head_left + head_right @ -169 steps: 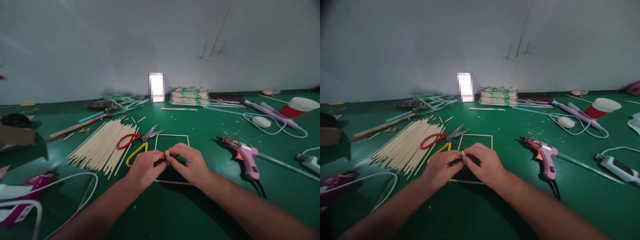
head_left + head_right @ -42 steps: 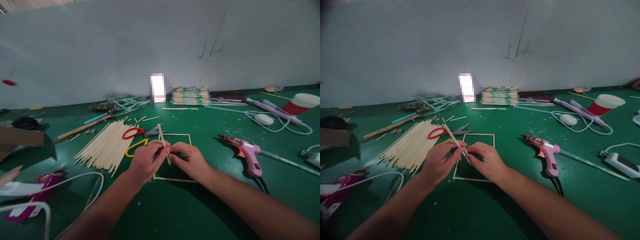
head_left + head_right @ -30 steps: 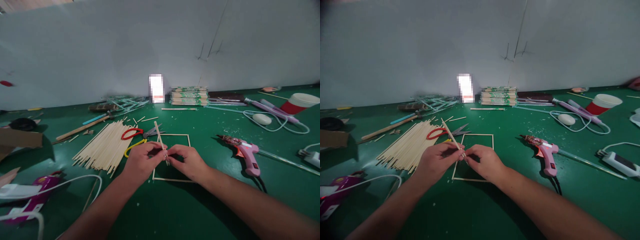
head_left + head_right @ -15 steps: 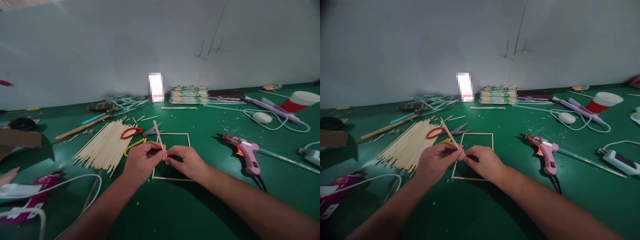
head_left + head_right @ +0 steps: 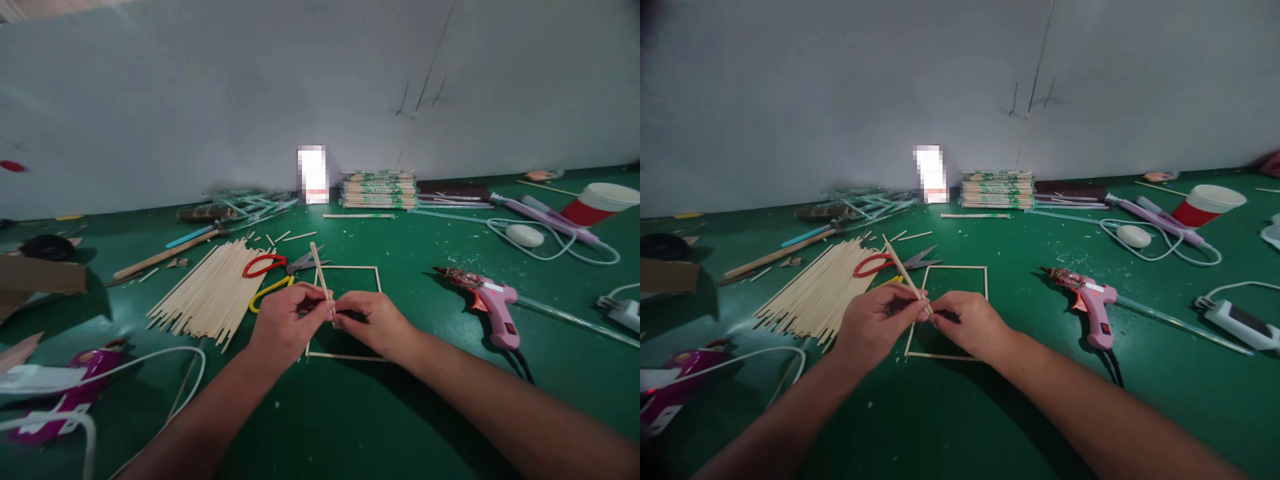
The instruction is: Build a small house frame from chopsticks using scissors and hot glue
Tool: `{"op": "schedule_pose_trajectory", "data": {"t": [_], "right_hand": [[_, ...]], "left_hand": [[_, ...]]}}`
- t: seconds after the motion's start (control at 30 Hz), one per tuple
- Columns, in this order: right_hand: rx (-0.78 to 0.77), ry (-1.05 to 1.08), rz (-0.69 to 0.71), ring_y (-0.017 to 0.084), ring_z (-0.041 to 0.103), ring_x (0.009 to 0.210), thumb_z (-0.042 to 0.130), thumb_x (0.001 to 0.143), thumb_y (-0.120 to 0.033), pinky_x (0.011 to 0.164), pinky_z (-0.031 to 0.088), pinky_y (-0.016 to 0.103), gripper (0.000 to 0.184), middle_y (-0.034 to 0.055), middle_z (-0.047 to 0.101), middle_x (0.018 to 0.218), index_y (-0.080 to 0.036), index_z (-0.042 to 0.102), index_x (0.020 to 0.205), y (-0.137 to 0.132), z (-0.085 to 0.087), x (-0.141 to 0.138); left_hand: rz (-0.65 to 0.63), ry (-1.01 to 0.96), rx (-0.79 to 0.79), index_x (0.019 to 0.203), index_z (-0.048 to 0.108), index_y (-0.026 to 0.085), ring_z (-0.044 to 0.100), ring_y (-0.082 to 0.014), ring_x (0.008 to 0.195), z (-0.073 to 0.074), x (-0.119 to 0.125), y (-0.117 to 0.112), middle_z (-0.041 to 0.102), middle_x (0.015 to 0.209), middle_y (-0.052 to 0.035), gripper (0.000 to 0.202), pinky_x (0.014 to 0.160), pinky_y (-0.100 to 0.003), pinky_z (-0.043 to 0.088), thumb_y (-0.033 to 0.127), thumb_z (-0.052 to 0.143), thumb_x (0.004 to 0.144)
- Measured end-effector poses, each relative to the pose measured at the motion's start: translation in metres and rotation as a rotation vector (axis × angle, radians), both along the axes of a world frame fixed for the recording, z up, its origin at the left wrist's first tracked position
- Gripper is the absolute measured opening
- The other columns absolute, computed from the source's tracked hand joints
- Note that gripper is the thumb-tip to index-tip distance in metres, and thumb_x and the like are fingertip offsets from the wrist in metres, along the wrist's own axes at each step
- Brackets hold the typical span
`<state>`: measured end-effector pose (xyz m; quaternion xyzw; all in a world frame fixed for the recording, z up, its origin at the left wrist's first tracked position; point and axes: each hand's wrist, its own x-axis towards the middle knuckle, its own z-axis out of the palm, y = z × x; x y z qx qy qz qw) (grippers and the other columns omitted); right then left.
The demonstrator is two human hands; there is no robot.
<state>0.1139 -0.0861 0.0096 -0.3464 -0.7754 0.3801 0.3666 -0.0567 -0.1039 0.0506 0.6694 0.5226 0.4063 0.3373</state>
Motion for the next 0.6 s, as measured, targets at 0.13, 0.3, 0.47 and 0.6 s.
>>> {"op": "schedule_pose_trajectory", "data": {"t": [0.13,0.3,0.47,0.6], "right_hand": [[0.008,-0.015,-0.005,0.013,0.061,0.070,0.058,0.083,-0.020,0.064,0.048,0.025,0.012,0.0028,0.068,0.078,-0.019,0.069,0.086,-0.0010,0.0008,-0.0005],[0.065,-0.072,-0.003,0.013,0.060,0.066,0.055,0.086,-0.026,0.061,0.046,0.024,0.016,0.0025,0.066,0.073,-0.019,0.069,0.085,-0.0021,0.0017,-0.0015],[0.087,-0.066,0.013,0.012,0.059,0.067,0.053,0.087,-0.026,0.061,0.046,0.024,0.017,0.0023,0.066,0.073,-0.019,0.068,0.084,-0.0024,0.0025,-0.0020],[0.080,-0.054,0.010,0.013,0.061,0.069,0.054,0.086,-0.022,0.063,0.048,0.024,0.015,0.0026,0.067,0.074,-0.019,0.068,0.084,-0.0026,0.0036,-0.0023]], "left_hand": [[0.000,0.012,0.009,0.078,0.065,0.015,0.068,-0.0134,0.063,0.0000,0.0004,0.0003,0.071,0.078,-0.0038,0.007,0.061,-0.026,0.060,0.022,0.066,0.076],[-0.014,0.061,0.057,0.076,0.066,0.017,0.068,-0.0134,0.065,0.0037,0.0010,-0.0002,0.071,0.077,-0.0029,0.003,0.061,-0.024,0.059,0.019,0.065,0.076],[-0.018,0.084,0.083,0.078,0.066,0.017,0.068,-0.0137,0.066,0.0022,0.0018,0.0017,0.071,0.077,-0.0030,0.003,0.060,-0.025,0.059,0.020,0.065,0.076],[0.005,0.113,0.167,0.082,0.066,0.018,0.065,-0.0129,0.066,0.0011,-0.0040,-0.0026,0.070,0.079,-0.0026,0.007,0.062,-0.025,0.057,0.023,0.065,0.078]]}}
